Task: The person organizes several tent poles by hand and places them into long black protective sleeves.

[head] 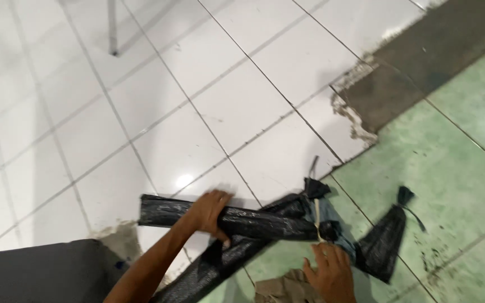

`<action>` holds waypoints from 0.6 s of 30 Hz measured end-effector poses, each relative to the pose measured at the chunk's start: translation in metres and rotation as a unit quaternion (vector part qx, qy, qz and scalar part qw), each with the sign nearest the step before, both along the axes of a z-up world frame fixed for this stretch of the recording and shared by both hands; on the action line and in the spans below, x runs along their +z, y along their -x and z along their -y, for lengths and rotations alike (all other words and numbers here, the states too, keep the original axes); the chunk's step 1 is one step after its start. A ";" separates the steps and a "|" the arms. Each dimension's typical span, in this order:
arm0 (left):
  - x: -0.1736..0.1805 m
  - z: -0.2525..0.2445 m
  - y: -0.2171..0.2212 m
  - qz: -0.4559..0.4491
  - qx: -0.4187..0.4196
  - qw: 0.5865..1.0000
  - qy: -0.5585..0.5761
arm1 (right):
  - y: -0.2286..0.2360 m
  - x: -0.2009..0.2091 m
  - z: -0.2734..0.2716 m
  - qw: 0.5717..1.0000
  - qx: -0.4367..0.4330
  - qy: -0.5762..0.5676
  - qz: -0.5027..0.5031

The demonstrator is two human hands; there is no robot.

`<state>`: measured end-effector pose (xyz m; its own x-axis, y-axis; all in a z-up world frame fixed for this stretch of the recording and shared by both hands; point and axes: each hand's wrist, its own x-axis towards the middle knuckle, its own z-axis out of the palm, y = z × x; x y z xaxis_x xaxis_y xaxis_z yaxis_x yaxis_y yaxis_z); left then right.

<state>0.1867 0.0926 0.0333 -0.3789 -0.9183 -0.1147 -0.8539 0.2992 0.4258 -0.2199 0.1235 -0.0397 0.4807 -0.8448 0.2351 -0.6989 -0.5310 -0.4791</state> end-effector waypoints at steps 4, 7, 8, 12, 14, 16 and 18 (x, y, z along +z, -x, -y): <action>-0.071 -0.038 -0.030 0.076 -0.006 0.996 -0.042 | -0.004 -0.040 0.022 0.998 -0.043 0.025 -0.033; -0.080 -0.051 -0.017 0.072 0.039 0.990 -0.114 | -0.002 -0.030 0.040 0.998 -0.061 0.024 -0.008; -0.079 -0.057 -0.016 0.059 0.060 0.985 -0.148 | -0.006 -0.014 0.047 0.997 -0.061 0.050 0.026; -0.047 -0.092 0.007 0.045 0.117 0.974 -0.188 | 0.048 -0.020 0.085 0.968 -0.199 0.013 -0.152; -0.021 -0.109 0.029 0.045 0.152 0.967 -0.200 | 0.103 -0.096 0.100 0.862 -0.429 0.007 -0.271; -0.005 -0.107 0.043 0.065 0.166 0.970 -0.166 | 0.127 -0.157 0.115 0.856 -0.459 -0.026 -0.235; -0.003 -0.111 0.050 0.083 0.177 0.971 -0.137 | 0.148 -0.222 0.125 0.847 -0.486 -0.063 -0.204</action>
